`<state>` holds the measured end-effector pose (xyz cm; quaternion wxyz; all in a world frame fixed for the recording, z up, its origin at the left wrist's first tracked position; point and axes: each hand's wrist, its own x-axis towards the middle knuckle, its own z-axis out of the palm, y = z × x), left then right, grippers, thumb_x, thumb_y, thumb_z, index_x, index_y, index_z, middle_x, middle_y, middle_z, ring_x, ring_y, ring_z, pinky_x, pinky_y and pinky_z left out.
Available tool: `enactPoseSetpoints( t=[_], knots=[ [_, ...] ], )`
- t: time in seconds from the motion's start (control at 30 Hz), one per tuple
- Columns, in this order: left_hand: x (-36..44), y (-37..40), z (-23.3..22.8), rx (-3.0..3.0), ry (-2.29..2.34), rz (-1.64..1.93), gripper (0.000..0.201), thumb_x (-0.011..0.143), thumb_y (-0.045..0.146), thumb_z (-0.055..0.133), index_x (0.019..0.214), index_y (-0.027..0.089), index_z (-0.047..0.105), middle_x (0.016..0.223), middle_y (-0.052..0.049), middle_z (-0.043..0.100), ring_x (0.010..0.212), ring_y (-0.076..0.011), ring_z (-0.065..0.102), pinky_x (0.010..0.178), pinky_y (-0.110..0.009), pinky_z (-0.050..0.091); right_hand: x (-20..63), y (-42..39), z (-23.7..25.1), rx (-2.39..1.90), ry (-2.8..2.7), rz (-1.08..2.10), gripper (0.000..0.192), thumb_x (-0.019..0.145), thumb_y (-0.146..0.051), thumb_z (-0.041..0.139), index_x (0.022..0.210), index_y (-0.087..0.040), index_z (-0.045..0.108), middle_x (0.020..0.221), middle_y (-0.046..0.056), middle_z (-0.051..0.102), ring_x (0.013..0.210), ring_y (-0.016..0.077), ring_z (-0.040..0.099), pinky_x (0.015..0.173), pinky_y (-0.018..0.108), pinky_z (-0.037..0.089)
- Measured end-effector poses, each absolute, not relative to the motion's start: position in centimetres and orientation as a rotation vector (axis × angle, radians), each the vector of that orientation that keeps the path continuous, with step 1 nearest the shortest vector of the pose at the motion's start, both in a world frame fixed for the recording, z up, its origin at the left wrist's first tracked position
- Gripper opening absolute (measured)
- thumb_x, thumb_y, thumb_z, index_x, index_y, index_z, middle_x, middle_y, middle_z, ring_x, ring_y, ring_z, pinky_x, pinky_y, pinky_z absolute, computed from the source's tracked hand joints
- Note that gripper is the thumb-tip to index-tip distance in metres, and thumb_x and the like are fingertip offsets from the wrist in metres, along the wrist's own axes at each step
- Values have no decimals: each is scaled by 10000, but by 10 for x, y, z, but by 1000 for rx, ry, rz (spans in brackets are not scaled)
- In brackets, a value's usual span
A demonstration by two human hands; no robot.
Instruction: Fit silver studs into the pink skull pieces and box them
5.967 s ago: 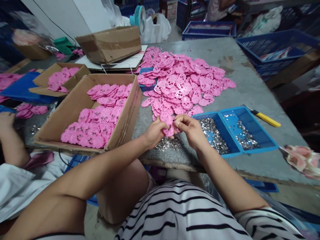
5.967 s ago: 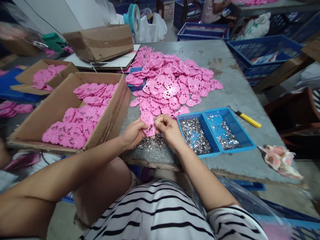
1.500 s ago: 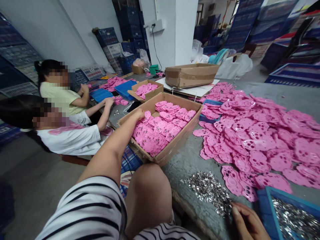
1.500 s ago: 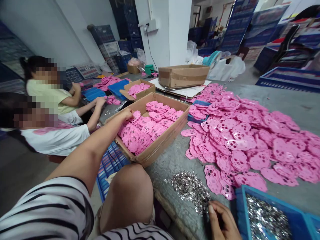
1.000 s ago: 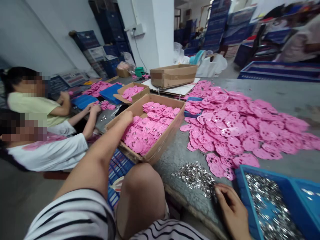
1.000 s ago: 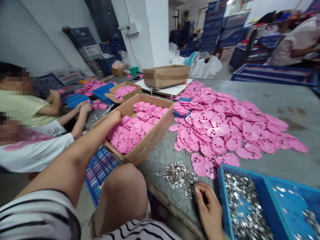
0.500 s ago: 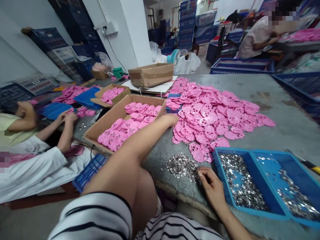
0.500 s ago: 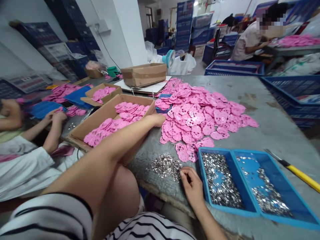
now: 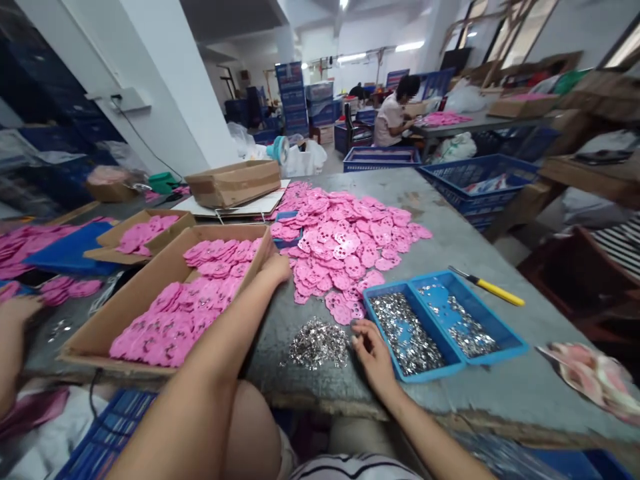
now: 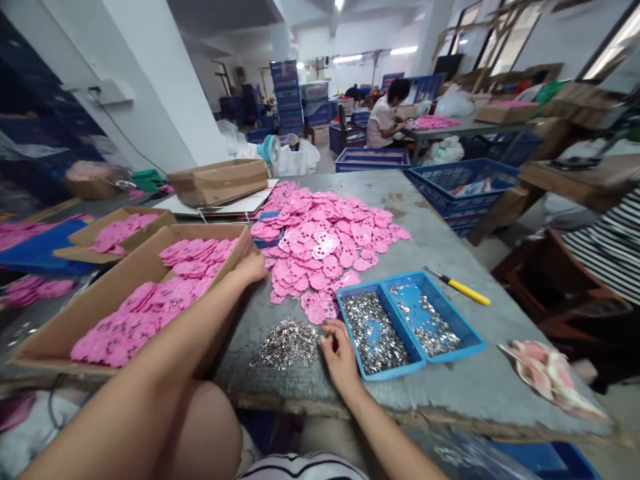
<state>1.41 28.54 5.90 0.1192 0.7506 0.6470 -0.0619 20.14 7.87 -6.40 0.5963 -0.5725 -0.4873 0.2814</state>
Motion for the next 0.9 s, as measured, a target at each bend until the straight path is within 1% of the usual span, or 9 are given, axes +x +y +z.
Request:
enactPoseSetpoints(
  t=[0.1, 0.17, 0.3, 0.37, 0.53, 0.6, 0.7, 0.83, 0.9],
  knots=[
    [14, 278, 75, 2257, 1932, -169, 378, 891, 294, 490, 1223, 179, 629, 1243, -181, 650, 1168, -304, 616, 934, -342, 483, 207, 82, -68, -1314, -981, 693, 322, 754, -472, 633, 905, -192, 686, 1127, 145, 664, 784, 198, 618, 691, 354, 526],
    [16, 268, 86, 2313, 1914, -143, 389, 900, 268, 420, 1202, 159, 640, 1222, -183, 661, 1154, -304, 621, 927, -342, 479, 213, 86, -66, -1306, -900, 743, 354, 721, -474, 649, 925, -186, 680, 1114, 138, 670, 717, 177, 594, 645, 343, 518],
    [20, 233, 105, 2422, 1811, -96, 387, 889, 260, 377, 1119, 132, 661, 1165, -198, 669, 1088, -319, 636, 897, -381, 475, 225, 93, -50, -1282, -671, 893, 366, 642, -447, 715, 893, -184, 679, 772, 38, 667, 560, 137, 516, 539, 290, 455],
    [23, 211, 112, 2461, 1728, -95, 362, 884, 265, 371, 1040, 148, 676, 1104, -178, 687, 1012, -298, 656, 846, -371, 478, 226, 93, -37, -1264, -589, 996, 362, 605, -452, 751, 836, -183, 680, 695, 18, 637, 527, 126, 492, 511, 272, 422],
    [32, 165, 108, 2389, 1423, -105, 261, 845, 272, 412, 836, 180, 656, 879, -93, 703, 812, -227, 637, 683, -305, 424, 214, 89, -3, -1248, -995, 1075, 363, 628, -483, 766, 864, -217, 692, 918, 56, 699, 712, 170, 573, 652, 308, 474],
    [34, 159, 98, 2284, 1326, -9, 223, 827, 259, 426, 760, 180, 624, 774, -52, 666, 741, -194, 591, 645, -286, 385, 207, 89, 5, -1253, -1257, 1079, 293, 632, -477, 770, 728, -220, 665, 790, 23, 676, 699, 167, 552, 676, 307, 466],
    [36, 156, 80, 1997, 1290, 301, 104, 775, 259, 532, 742, 176, 586, 666, 11, 581, 653, -144, 517, 606, -249, 354, 200, 89, 8, -1276, -1327, 1182, 353, 644, -499, 755, 561, -209, 572, 537, -24, 546, 552, 132, 465, 565, 273, 412],
    [41, 149, 61, 1307, 1131, 678, 228, 738, 269, 674, 909, 153, 579, 628, 52, 538, 537, -85, 463, 522, -198, 331, 193, 91, 11, -1155, -904, 1451, 400, 586, -544, 793, 634, -187, 619, 501, -31, 556, 446, 99, 459, 479, 249, 398],
    [45, 142, 56, 1092, 993, 715, 187, 763, 266, 688, 842, 126, 593, 645, 20, 571, 552, -76, 498, 526, -186, 361, 190, 92, 15, -1122, -790, 1493, 424, 529, -537, 833, 642, -180, 636, 512, -25, 579, 424, 86, 462, 458, 239, 402]
  ],
)
